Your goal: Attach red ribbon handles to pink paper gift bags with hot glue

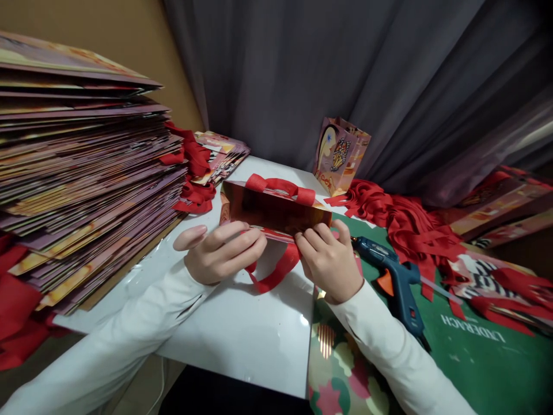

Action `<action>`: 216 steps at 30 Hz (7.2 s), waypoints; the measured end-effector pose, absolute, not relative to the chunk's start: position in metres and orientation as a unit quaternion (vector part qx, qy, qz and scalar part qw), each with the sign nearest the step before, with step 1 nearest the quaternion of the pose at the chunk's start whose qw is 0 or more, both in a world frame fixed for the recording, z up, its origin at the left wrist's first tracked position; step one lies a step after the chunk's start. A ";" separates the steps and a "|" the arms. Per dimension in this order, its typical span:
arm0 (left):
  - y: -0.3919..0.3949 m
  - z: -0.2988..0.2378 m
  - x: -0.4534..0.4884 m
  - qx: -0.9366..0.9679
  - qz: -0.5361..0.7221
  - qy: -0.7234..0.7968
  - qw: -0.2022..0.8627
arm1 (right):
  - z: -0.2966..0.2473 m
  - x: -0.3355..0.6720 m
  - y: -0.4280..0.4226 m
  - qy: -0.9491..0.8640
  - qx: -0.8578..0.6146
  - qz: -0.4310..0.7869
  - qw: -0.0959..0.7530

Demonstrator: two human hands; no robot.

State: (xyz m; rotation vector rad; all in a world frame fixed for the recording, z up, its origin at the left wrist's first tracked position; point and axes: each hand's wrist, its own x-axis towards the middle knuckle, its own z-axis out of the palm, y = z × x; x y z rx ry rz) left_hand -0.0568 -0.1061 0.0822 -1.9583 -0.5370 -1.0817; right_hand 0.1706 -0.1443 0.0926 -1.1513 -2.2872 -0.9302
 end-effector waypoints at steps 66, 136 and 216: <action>-0.099 0.082 -0.042 -0.870 -0.359 -0.190 0.279 | 0.071 0.161 -0.145 -0.834 -0.406 -0.283 0.244; -0.079 0.086 -0.065 -0.890 -0.284 -0.193 0.301 | 0.074 0.199 -0.121 -0.834 -0.381 -0.324 0.233; -0.088 0.095 -0.064 -0.858 -0.352 -0.178 0.329 | 0.095 0.191 -0.131 -0.821 -0.390 -0.329 0.254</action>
